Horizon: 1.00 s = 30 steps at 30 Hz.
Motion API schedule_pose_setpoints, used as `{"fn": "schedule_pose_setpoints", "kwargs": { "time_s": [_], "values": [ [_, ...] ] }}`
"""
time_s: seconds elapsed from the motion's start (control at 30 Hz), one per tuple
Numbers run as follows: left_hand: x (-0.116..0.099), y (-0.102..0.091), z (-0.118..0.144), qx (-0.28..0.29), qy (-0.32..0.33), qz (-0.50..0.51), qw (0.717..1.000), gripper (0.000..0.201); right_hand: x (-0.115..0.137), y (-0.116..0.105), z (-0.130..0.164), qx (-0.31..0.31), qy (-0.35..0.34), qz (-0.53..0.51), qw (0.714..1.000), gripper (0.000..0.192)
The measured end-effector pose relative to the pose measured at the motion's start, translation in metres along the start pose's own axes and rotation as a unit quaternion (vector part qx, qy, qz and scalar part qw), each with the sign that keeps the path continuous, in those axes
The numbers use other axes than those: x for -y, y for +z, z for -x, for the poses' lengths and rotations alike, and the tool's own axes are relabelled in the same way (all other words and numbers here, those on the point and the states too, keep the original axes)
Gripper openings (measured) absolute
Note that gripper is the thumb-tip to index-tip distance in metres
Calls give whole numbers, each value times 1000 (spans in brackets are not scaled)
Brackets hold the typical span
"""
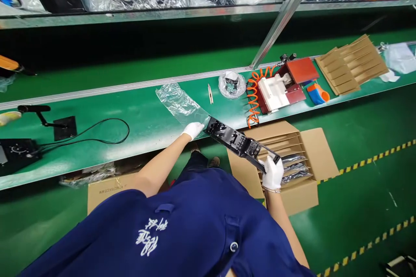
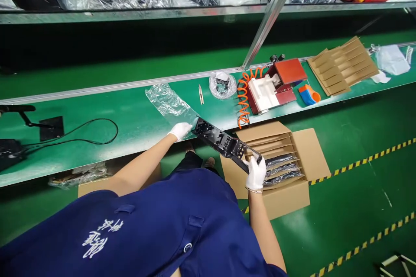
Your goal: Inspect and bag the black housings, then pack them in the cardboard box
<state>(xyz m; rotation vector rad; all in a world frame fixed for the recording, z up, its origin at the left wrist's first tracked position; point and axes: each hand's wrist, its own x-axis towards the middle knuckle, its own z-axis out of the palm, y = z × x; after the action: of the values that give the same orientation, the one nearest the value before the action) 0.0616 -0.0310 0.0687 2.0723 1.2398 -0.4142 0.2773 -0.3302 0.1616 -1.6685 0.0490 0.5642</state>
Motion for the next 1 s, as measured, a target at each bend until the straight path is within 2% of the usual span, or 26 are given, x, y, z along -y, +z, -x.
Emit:
{"fn": "schedule_pose_setpoints", "kwargs": {
  "time_s": [0.13,0.2,0.3,0.4,0.67,0.73,0.87,0.93,1.0],
  "values": [
    [-19,-3,15,-81,20,42,996,49,1,-14,2,24,12,29,999,47],
    [-29,-5,24,-114,43,50,991,46,6,-18,4,20,11,13,1000,46],
    [-45,-8,41,-136,94,56,985,34,21,-22,10,9,5,-37,999,43],
    [-58,-11,62,-152,136,70,976,37,37,-27,15,8,-1,-71,997,43],
    [-90,-41,101,-255,196,150,935,37,75,-36,32,11,-30,-69,997,39],
    [-98,-42,111,-273,238,134,922,39,83,-34,36,15,-34,-66,997,40],
    [-106,-32,131,-285,304,3,909,48,91,-32,41,40,-59,-82,994,35],
    [-107,-30,136,-289,314,-29,904,51,89,-31,43,48,-70,-89,992,35],
    [-108,-33,136,-311,300,-13,902,50,85,-27,45,47,-70,-80,993,37]
  ]
}}
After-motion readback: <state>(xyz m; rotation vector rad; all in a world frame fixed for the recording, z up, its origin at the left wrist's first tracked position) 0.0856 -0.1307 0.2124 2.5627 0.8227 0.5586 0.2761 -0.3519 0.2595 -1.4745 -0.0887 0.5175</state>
